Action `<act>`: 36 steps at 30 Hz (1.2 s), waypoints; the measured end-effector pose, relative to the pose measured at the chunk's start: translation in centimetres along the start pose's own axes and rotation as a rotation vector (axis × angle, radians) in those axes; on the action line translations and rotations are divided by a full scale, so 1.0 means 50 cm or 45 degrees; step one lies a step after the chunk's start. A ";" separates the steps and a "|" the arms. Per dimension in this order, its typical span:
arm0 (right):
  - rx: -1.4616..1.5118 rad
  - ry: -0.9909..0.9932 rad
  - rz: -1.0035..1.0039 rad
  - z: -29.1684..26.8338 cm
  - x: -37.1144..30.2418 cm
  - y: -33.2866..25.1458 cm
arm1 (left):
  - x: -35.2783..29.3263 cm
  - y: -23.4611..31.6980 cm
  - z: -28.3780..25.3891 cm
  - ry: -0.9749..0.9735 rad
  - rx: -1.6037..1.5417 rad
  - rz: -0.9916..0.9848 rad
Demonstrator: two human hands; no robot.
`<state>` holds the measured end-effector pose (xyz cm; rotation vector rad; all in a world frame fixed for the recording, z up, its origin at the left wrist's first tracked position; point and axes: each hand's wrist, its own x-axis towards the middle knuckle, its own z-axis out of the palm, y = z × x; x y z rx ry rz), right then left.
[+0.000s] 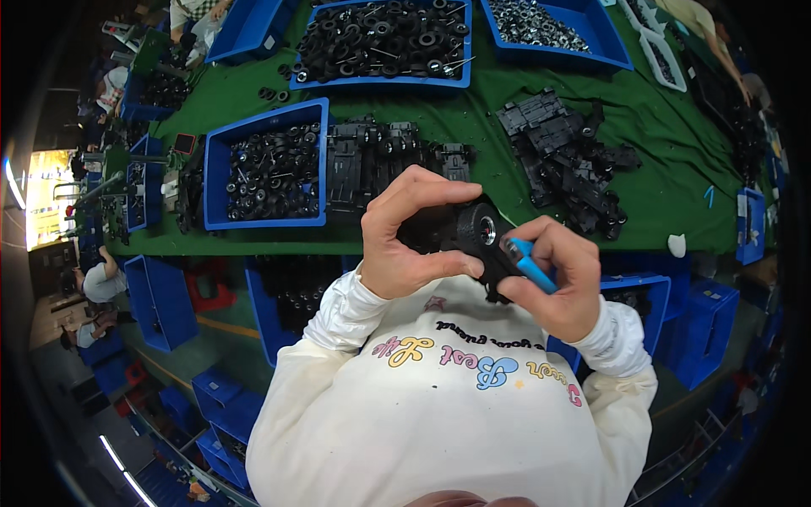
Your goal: The person assembles toy car frames by attaching wheels onto chassis bases and trimming components with pliers.
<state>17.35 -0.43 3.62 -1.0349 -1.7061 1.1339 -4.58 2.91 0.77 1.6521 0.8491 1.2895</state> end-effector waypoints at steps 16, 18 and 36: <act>-0.619 -0.265 -0.077 -0.042 -0.003 -0.055 | -0.041 -0.041 -0.008 0.027 -0.143 0.244; -0.705 -0.268 -0.118 -0.042 -0.003 -0.060 | -0.041 -0.041 -0.010 0.028 -0.119 0.268; -0.853 -0.278 -0.138 -0.041 0.002 -0.068 | -0.041 -0.038 0.008 0.066 0.031 0.340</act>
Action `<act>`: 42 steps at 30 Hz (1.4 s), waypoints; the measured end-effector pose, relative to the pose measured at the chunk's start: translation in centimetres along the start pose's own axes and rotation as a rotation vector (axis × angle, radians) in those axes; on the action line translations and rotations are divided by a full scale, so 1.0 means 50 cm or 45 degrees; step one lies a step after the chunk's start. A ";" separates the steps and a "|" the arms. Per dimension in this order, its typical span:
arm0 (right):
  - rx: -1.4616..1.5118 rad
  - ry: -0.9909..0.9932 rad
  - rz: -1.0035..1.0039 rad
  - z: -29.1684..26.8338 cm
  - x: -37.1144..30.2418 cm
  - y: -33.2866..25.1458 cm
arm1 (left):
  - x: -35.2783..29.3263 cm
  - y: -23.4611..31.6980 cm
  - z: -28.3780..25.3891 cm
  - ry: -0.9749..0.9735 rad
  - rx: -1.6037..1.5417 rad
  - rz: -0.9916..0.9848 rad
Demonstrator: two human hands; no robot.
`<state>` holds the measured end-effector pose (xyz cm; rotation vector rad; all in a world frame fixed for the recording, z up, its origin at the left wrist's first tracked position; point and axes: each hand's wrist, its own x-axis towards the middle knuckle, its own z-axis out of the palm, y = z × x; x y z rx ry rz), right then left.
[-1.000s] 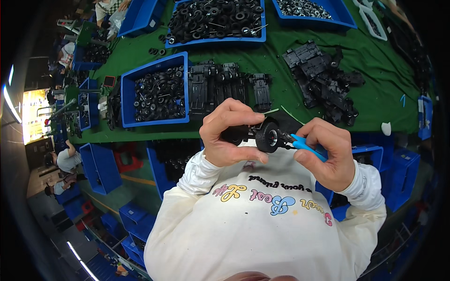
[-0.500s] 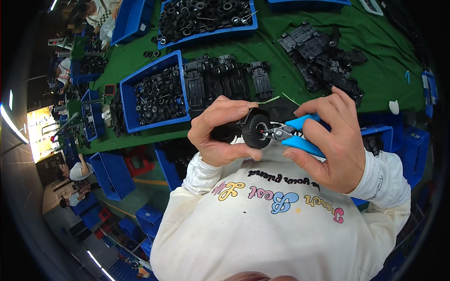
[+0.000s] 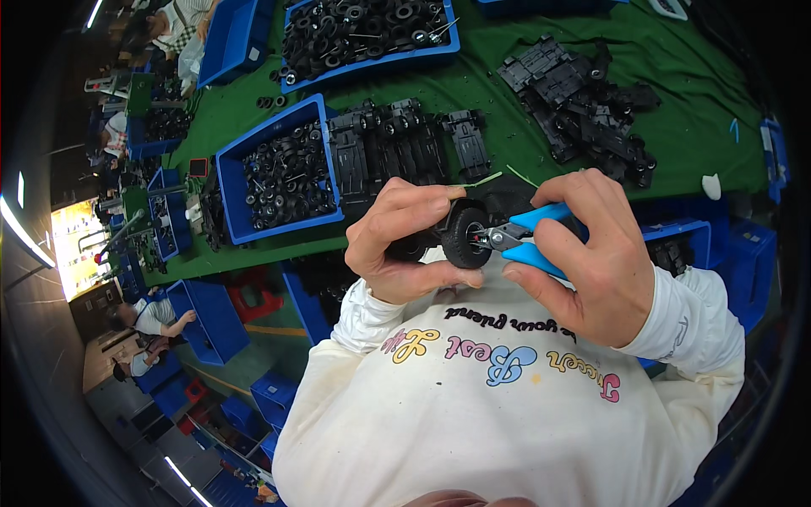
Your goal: The person assembles toy car frames by attaching wheels onto chassis bases and trimming components with pliers.
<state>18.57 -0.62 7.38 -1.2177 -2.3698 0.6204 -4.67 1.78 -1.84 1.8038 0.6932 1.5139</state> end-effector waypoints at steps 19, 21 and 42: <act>-0.235 0.047 -0.193 0.014 0.003 0.027 | 0.004 0.016 0.000 -0.064 0.089 0.093; -0.250 0.052 -0.208 0.018 0.002 0.032 | 0.004 0.016 0.002 -0.072 0.099 0.090; 1.030 0.079 0.564 0.028 0.003 0.066 | -0.014 -0.017 0.002 0.074 -0.243 0.006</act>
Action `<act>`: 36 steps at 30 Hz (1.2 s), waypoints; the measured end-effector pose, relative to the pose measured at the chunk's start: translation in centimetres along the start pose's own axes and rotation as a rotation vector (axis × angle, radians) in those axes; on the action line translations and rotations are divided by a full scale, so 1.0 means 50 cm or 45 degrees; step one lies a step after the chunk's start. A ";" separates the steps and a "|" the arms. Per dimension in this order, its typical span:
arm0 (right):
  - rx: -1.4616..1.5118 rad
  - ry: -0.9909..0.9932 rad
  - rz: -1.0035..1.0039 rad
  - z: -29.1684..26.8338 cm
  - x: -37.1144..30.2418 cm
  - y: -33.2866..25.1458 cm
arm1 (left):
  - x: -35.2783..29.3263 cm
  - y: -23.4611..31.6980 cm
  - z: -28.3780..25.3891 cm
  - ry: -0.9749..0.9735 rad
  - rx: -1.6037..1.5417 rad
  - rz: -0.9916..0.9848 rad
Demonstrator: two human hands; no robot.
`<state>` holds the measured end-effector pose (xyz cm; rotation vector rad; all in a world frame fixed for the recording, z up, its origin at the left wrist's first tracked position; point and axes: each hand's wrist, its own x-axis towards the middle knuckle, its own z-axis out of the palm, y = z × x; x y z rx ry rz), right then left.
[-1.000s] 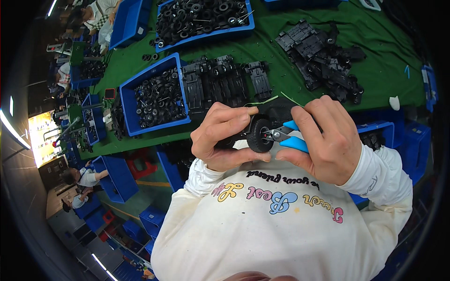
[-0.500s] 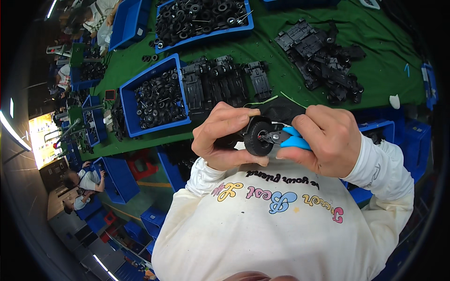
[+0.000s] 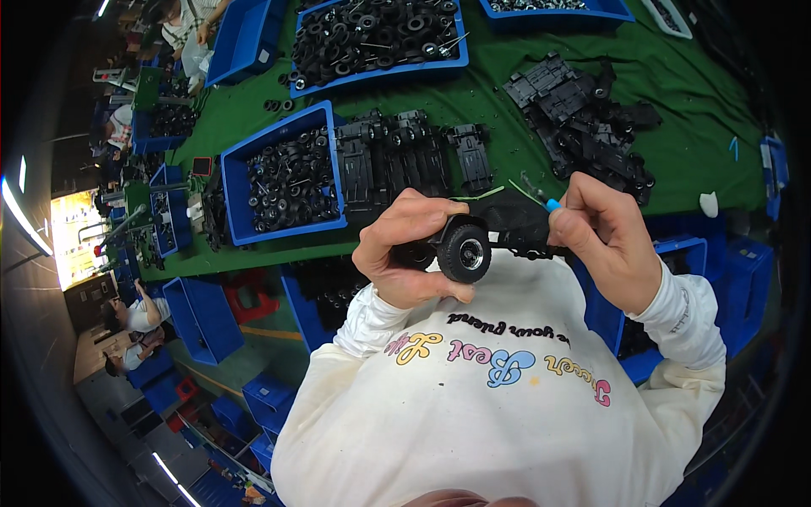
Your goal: The person assembles toy car frames by attaching wheels onto chassis bases and trimming components with pliers.
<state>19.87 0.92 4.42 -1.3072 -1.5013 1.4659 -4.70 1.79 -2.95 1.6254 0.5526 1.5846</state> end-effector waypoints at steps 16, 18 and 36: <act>-0.215 0.290 -0.196 -0.012 0.017 0.049 | 0.015 0.030 0.036 0.276 0.256 -0.704; -0.381 0.344 -0.290 -0.009 0.014 0.036 | 0.018 0.015 0.041 0.360 0.083 -0.771; -0.038 0.382 -0.201 0.047 0.039 0.099 | 0.055 0.004 0.041 -0.196 0.024 -0.974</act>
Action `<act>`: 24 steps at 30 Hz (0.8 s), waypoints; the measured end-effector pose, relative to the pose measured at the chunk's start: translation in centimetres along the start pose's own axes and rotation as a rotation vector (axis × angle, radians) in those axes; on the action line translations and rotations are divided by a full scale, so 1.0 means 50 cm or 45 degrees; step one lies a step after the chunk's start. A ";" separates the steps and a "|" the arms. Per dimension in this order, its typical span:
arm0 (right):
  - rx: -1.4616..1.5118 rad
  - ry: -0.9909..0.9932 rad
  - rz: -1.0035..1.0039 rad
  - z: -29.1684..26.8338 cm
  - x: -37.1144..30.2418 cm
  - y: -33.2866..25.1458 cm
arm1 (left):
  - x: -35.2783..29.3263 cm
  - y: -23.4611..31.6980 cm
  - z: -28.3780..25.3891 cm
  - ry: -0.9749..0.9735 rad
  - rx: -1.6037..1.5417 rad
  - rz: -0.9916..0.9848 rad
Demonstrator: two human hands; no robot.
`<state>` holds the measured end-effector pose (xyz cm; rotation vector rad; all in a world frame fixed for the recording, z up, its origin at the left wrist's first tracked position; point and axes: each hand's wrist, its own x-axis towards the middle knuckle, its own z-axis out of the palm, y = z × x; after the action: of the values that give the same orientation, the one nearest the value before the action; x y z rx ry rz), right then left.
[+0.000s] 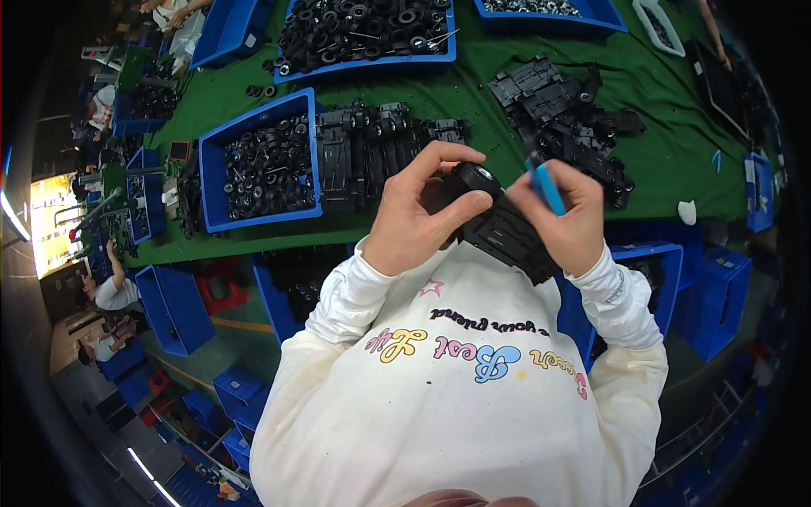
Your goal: The person assembles toy car frames by attaching wheels onto chassis bases and trimming components with pliers.
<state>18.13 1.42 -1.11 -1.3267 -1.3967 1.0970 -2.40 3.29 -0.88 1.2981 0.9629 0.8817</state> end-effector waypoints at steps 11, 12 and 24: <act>1.067 0.717 0.049 -0.063 -0.025 0.083 | 0.018 -0.047 0.020 0.690 -0.520 0.103; 1.149 0.736 0.132 -0.027 -0.031 0.096 | 0.019 -0.042 0.037 0.682 -0.552 0.098; 1.414 0.615 0.253 -0.003 0.017 0.019 | 0.032 -0.067 0.127 0.169 -0.102 0.191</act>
<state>18.44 2.29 -1.96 -0.7894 -0.1742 1.2685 4.08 2.20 -4.18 1.2679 0.9315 1.1229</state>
